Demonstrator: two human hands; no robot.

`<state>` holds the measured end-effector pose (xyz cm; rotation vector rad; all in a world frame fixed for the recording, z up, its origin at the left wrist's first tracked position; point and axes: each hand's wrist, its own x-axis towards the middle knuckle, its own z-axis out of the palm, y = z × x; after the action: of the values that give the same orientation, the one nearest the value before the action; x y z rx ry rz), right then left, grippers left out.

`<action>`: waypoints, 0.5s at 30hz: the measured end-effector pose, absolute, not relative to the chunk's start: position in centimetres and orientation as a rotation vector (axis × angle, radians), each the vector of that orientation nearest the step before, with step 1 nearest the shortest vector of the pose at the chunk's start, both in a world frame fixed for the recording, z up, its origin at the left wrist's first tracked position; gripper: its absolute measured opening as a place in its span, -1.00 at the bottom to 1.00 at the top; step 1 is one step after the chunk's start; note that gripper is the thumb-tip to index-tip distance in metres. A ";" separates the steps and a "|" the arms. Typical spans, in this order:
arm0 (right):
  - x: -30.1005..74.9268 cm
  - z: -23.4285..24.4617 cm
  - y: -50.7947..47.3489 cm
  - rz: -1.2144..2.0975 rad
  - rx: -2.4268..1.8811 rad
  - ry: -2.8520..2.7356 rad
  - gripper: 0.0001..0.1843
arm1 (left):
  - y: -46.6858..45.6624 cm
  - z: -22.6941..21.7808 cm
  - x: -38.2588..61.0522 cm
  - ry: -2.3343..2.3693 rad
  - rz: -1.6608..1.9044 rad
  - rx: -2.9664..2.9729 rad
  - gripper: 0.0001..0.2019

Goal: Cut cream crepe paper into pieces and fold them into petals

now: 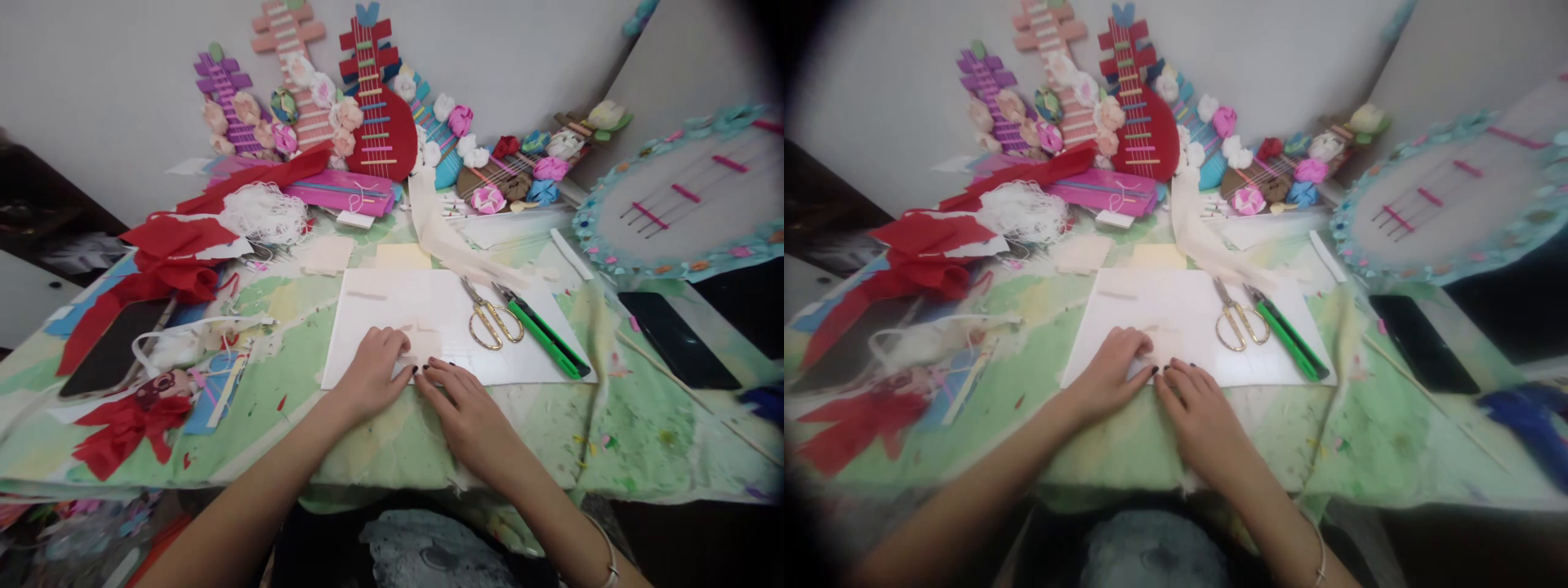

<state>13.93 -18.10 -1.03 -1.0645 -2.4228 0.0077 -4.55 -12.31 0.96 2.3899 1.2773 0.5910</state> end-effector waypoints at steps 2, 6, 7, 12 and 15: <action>13.9 -1.1 -18.1 0.004 -1.065 -2.428 -0.50 | -12.2 0.9 -4.6 1.278 0.597 2.382 -0.89; 13.9 -1.1 -18.0 -0.018 -1.063 -2.426 -0.52 | -11.9 0.5 -4.7 1.355 0.601 2.373 -0.92; 13.9 -1.1 -18.1 -0.025 -1.061 -2.424 -0.53 | -11.9 0.4 -4.7 1.375 0.602 2.373 -0.91; 13.9 -1.1 -18.1 -0.043 -1.058 -2.407 -0.55 | -12.0 0.2 -4.7 1.393 0.644 2.396 -0.85; 13.9 -1.2 -18.1 -0.024 -1.062 -2.414 -0.53 | -12.0 0.0 -4.6 1.389 0.686 2.408 -0.82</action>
<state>13.94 -18.05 -1.18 -1.0616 -2.4143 -0.0239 -4.60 -11.99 0.02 2.4078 1.3893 0.6864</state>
